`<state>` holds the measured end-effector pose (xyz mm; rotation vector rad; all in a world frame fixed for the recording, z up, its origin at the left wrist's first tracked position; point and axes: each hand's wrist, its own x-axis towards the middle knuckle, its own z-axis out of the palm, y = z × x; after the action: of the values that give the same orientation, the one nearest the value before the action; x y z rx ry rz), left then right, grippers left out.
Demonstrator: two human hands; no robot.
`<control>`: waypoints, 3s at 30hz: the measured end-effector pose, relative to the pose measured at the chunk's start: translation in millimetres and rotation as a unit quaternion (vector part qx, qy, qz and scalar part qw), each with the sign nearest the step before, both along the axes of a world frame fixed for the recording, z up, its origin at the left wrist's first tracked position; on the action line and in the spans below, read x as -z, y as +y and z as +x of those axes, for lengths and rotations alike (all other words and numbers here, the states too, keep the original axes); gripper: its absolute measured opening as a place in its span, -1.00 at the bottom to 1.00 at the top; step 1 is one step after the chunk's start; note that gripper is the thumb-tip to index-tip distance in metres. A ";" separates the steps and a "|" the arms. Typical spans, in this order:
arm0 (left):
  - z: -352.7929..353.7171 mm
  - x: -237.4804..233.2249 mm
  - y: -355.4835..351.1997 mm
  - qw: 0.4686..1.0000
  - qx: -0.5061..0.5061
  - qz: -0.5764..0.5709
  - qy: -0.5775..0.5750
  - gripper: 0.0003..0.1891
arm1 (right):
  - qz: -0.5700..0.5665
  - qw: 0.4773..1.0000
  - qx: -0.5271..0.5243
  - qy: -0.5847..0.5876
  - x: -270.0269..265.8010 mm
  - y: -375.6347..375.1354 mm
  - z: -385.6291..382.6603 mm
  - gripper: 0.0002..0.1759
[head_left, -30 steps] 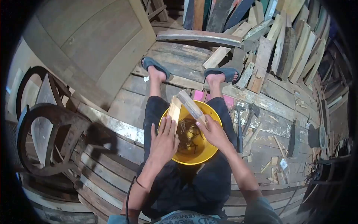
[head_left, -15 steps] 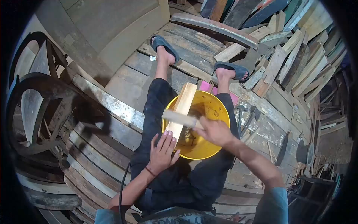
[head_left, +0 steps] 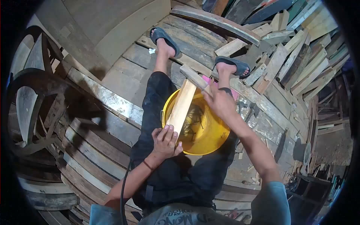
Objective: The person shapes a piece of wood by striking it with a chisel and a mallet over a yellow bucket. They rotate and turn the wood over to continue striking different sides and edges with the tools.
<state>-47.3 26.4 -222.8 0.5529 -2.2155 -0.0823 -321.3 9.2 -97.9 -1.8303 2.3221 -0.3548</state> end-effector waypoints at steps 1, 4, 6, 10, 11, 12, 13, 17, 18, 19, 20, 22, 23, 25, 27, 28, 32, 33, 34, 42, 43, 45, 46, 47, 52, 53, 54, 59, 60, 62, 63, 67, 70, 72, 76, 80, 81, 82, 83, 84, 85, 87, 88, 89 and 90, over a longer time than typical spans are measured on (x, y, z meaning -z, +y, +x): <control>0.4 0.9 -0.5 1.000 0.004 -0.003 0.002 -0.36 | -0.008 0.999 -0.001 -0.044 3.0 9.2 11.4 -0.56; 0.0 9.5 6.6 1.000 0.007 0.005 0.002 -0.37 | 0.120 0.983 -0.134 -0.035 1.2 69.4 51.1 -0.54; -1.8 8.1 10.4 1.000 0.007 -0.022 0.007 -0.36 | 0.066 0.983 -0.168 -0.017 10.0 62.9 35.0 -0.55; -2.3 6.8 5.2 1.000 0.002 -0.001 0.017 -0.36 | 0.004 1.000 0.007 -0.024 0.8 -6.0 -18.7 -0.57; -1.5 4.4 5.1 1.000 0.003 -0.006 0.018 -0.40 | -0.005 1.000 0.016 0.000 11.9 -5.2 -18.8 -0.58; -0.7 3.1 7.0 1.000 0.003 0.008 0.011 -0.43 | -0.017 0.999 0.024 0.021 16.2 -3.8 -12.7 -0.58; 0.2 5.5 10.5 1.000 0.008 0.002 0.023 -0.44 | 0.011 0.999 0.045 0.012 14.2 5.7 -11.2 -0.58; -5.7 7.1 8.0 0.998 0.021 0.005 0.052 -0.44 | 0.056 0.989 0.126 -0.055 -14.4 42.4 -23.5 -0.58; -5.0 6.9 10.4 0.998 0.023 0.012 0.050 -0.44 | 0.055 0.985 0.148 -0.076 -22.6 51.0 -24.7 -0.58; -6.2 6.9 9.6 0.998 0.028 0.014 0.059 -0.42 | 0.016 0.983 0.144 -0.114 -27.7 55.6 -16.8 -0.58; -7.0 7.2 9.0 0.998 0.028 0.014 0.061 -0.41 | 0.042 0.980 0.153 -0.117 -36.2 55.5 -7.4 -0.57; -5.5 7.6 9.9 0.998 0.026 0.016 0.061 -0.42 | 0.083 0.975 0.097 -0.182 -50.6 57.9 10.8 -0.60; -3.9 7.5 9.9 0.998 0.025 0.014 0.057 -0.43 | -0.007 0.983 0.023 -0.184 -37.9 61.2 18.1 -0.63; -3.6 7.2 10.5 0.998 0.021 0.011 0.053 -0.44 | -0.056 0.971 -0.055 -0.226 -30.1 74.5 32.6 -0.66; -5.1 4.0 10.7 0.998 0.013 0.016 0.061 -0.52 | 0.007 0.974 -0.073 -0.217 -22.3 86.9 43.4 -0.63; -5.5 3.1 12.2 0.998 0.010 0.020 0.065 -0.56 | 0.051 0.976 -0.077 -0.196 -17.9 95.8 46.0 -0.62; -5.8 3.5 13.6 0.997 0.012 0.030 0.066 -0.54 | 0.085 0.990 -0.095 -0.058 -0.8 99.0 27.5 -0.62; -6.9 1.4 12.2 0.997 0.009 0.027 0.068 -0.53 | 0.022 0.994 -0.108 0.001 -0.8 87.8 18.9 -0.62; -8.7 2.5 10.1 0.997 0.008 0.027 0.070 -0.53 | 0.013 0.991 -0.082 0.105 -4.8 78.4 16.6 -0.64; -7.6 9.5 12.8 0.998 0.015 0.011 0.065 -0.60 | 0.095 0.982 -0.159 -0.029 -18.7 82.1 39.2 -0.60; -8.5 9.9 12.7 0.998 0.014 0.015 0.067 -0.60 | 0.060 0.990 -0.123 0.045 -12.5 74.3 22.7 -0.63; -9.7 10.8 13.9 0.997 0.009 0.027 0.070 -0.58 | 0.047 0.995 -0.039 0.073 -11.5 56.7 13.2 -0.65; -10.4 9.2 16.2 0.997 0.010 0.026 0.072 -0.58 | 0.047 0.998 -0.044 0.007 -11.5 57.9 21.4 -0.66; -9.3 8.3 15.7 0.997 0.009 0.021 0.072 -0.58 | 0.047 0.996 -0.047 -0.059 -11.9 59.1 29.7 -0.66; -9.9 10.8 11.1 0.997 0.008 0.020 0.078 -0.58 | 0.001 0.989 -0.148 -0.021 -2.8 84.8 21.2 -0.50; -10.4 10.6 15.1 0.996 0.011 0.025 0.080 -0.58 | 0.206 0.971 0.099 -0.068 -22.3 56.3 12.2 -0.56; -10.8 10.6 17.2 0.996 0.016 0.031 0.082 -0.59 | 0.114 0.987 0.111 -0.021 -15.0 44.9 -5.1 -0.61; -10.6 6.1 12.3 0.996 0.003 0.023 0.090 -0.62 | -0.013 0.984 -0.171 -0.039 -2.5 89.6 37.3 -0.64; -10.7 5.5 14.6 0.996 0.003 0.032 0.088 -0.62 | 0.009 0.988 -0.150 -0.041 -8.8 86.4 31.2 -0.64; -10.1 6.8 14.8 0.996 0.003 0.029 0.080 -0.61 | 0.145 0.984 0.084 -0.067 -16.8 50.7 6.5 -0.60; -10.4 3.1 14.5 0.996 0.002 0.031 0.082 -0.58 | 0.136 0.980 0.108 -0.091 -22.7 50.4 14.6 -0.59; -9.7 10.1 14.7 0.995 0.011 0.028 0.094 -0.53 | -0.025 0.974 -0.224 0.003 -5.5 86.8 49.2 -0.53; -9.6 8.9 12.6 0.997 0.016 0.020 0.070 -0.52 | 0.174 0.982 0.006 -0.074 -24.3 51.6 21.3 -0.50; -10.6 6.4 14.2 0.996 0.019 0.029 0.080 -0.54 | 0.097 0.989 0.078 -0.074 -18.9 29.4 0.4 -0.48; -10.9 14.7 14.7 0.996 0.012 0.022 0.090 -0.54 | 0.091 0.977 -0.194 -0.015 1.8 82.5 48.4 -0.52; -10.6 5.4 14.5 0.996 0.006 0.030 0.087 -0.62 | 0.150 0.985 0.030 -0.075 -26.4 39.8 15.9 -0.49; -9.7 3.8 14.2 0.996 0.006 0.030 0.081 -0.59 | 0.126 0.984 0.076 -0.098 -33.1 32.9 12.9 -0.45; -10.8 3.7 13.6 0.996 0.010 0.031 0.086 -0.58 | 0.087 0.985 0.078 -0.125 -15.8 35.5 14.4 -0.42; -10.5 6.1 13.8 0.995 0.012 0.028 0.092 -0.58 | 0.039 0.990 -0.071 -0.113 16.6 62.8 17.5 -0.39; -10.0 8.0 13.5 0.995 0.011 0.031 0.093 -0.57 | 0.122 0.987 -0.099 -0.045 -5.5 75.6 48.1 -0.42; -10.3 7.3 13.0 0.995 0.008 0.018 0.095 -0.57 | 0.120 0.981 -0.145 -0.056 1.6 79.4 41.1 -0.43; -10.0 8.3 9.3 0.996 0.015 0.018 0.082 -0.53 | 0.152 0.982 -0.094 -0.068 -4.4 72.3 28.2 -0.44; -9.6 8.3 12.9 0.997 0.019 0.020 0.077 -0.52 | 0.184 0.981 -0.004 -0.065 -20.6 45.5 13.7 -0.44; -8.9 8.2 14.7 0.997 0.015 0.026 0.071 -0.52 | 0.113 0.987 0.049 -0.102 -23.8 31.5 -4.5 -0.46; -9.2 6.9 18.3 0.997 0.018 0.029 0.072 -0.52 | 0.050 0.993 0.062 -0.082 -21.1 26.3 -7.7 -0.60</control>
<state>-56.5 44.7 -229.6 0.5232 -2.0891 -0.2006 -329.0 35.5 -76.9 -1.5539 2.3022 -0.3832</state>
